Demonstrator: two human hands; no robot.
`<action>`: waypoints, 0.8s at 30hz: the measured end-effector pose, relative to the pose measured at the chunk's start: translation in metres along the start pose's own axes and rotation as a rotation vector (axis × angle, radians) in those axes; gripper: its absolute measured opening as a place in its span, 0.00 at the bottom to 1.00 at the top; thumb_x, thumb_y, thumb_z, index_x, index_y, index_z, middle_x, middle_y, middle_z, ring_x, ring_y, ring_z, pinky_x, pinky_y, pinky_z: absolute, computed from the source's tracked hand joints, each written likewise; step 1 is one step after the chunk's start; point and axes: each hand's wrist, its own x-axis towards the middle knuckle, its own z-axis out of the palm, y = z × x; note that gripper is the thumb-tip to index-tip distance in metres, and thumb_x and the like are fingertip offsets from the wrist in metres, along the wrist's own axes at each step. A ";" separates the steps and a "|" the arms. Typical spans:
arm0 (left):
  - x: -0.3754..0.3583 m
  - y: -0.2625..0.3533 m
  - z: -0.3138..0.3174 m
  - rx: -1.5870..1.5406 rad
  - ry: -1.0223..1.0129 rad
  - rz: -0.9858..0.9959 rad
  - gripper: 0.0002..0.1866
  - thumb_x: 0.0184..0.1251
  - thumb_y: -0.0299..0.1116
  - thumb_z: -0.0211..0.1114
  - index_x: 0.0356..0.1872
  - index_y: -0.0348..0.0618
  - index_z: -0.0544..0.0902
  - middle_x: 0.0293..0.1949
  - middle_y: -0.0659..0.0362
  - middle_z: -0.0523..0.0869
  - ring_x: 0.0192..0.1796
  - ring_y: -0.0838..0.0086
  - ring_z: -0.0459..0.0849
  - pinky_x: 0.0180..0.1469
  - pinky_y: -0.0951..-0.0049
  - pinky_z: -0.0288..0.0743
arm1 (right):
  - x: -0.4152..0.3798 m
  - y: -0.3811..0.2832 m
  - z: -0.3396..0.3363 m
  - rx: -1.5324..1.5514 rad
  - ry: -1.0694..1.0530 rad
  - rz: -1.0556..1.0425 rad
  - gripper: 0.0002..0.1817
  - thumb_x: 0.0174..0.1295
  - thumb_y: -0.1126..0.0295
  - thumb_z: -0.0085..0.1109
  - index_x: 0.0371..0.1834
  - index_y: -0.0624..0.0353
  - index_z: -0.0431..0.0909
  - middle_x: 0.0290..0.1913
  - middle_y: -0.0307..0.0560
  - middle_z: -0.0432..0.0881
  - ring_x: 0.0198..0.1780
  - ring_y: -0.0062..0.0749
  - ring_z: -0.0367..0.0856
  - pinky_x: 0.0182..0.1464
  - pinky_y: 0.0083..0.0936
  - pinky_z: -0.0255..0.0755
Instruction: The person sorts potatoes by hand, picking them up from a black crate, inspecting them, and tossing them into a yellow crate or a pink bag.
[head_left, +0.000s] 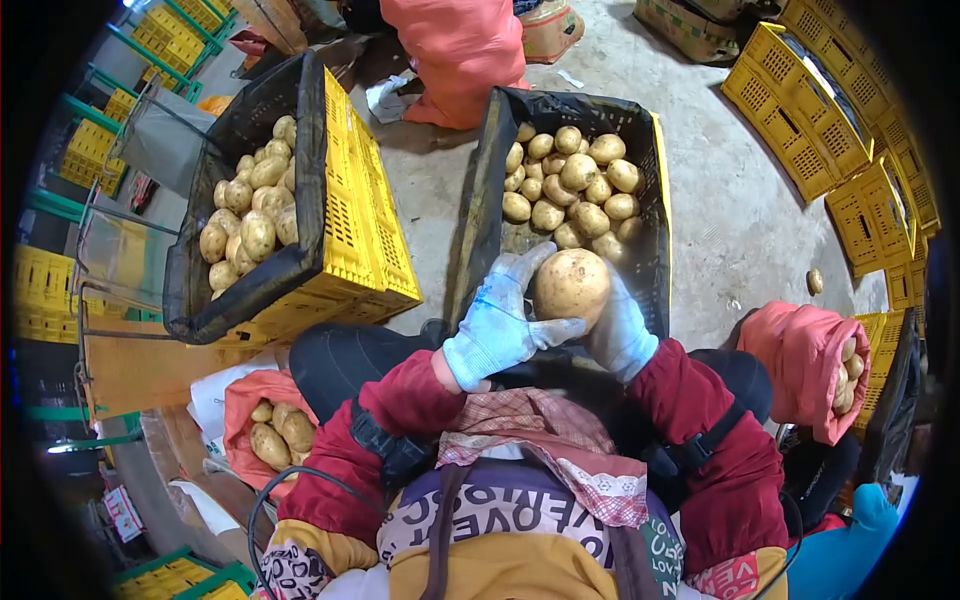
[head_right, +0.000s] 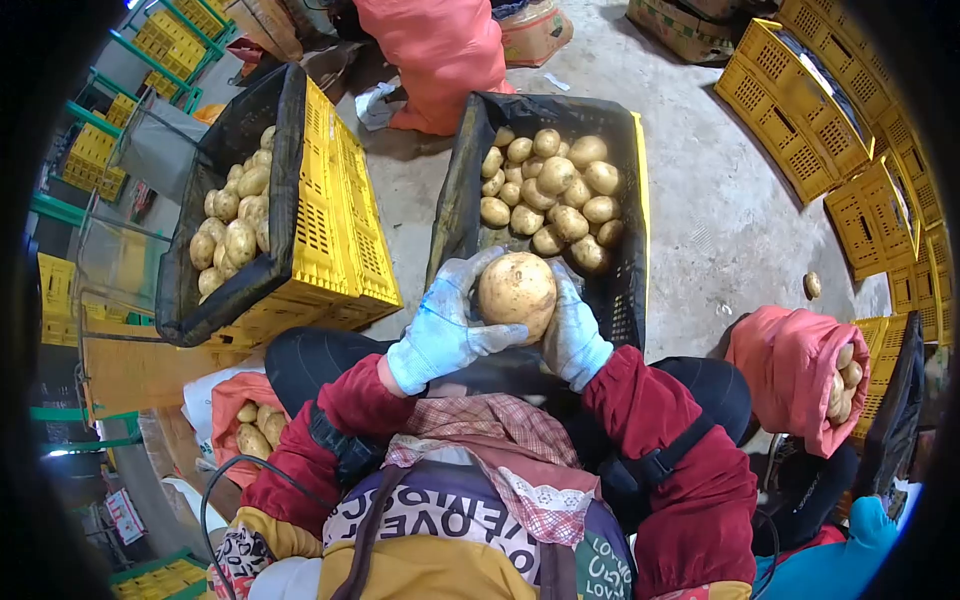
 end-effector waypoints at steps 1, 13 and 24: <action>-0.004 -0.001 -0.001 -0.021 0.013 0.002 0.48 0.42 0.38 0.80 0.66 0.36 0.64 0.56 0.48 0.70 0.60 0.61 0.72 0.64 0.65 0.67 | -0.004 0.000 0.007 -0.002 -0.016 0.013 0.30 0.70 0.43 0.34 0.65 0.52 0.66 0.59 0.48 0.75 0.55 0.40 0.79 0.58 0.39 0.74; -0.060 -0.030 -0.052 -1.389 0.026 -0.133 0.38 0.53 0.34 0.75 0.65 0.44 0.66 0.58 0.58 0.77 0.57 0.71 0.77 0.61 0.66 0.72 | -0.042 -0.004 0.084 -0.783 -0.381 -0.202 0.40 0.68 0.38 0.36 0.72 0.59 0.50 0.57 0.52 0.74 0.53 0.40 0.78 0.49 0.34 0.76; -0.107 -0.022 -0.508 -1.076 0.983 0.301 0.34 0.57 0.38 0.72 0.60 0.37 0.65 0.51 0.47 0.77 0.51 0.56 0.81 0.54 0.53 0.80 | -0.022 -0.023 0.076 -1.190 -0.114 -0.331 0.23 0.71 0.58 0.46 0.58 0.67 0.73 0.53 0.48 0.79 0.50 0.32 0.77 0.55 0.26 0.70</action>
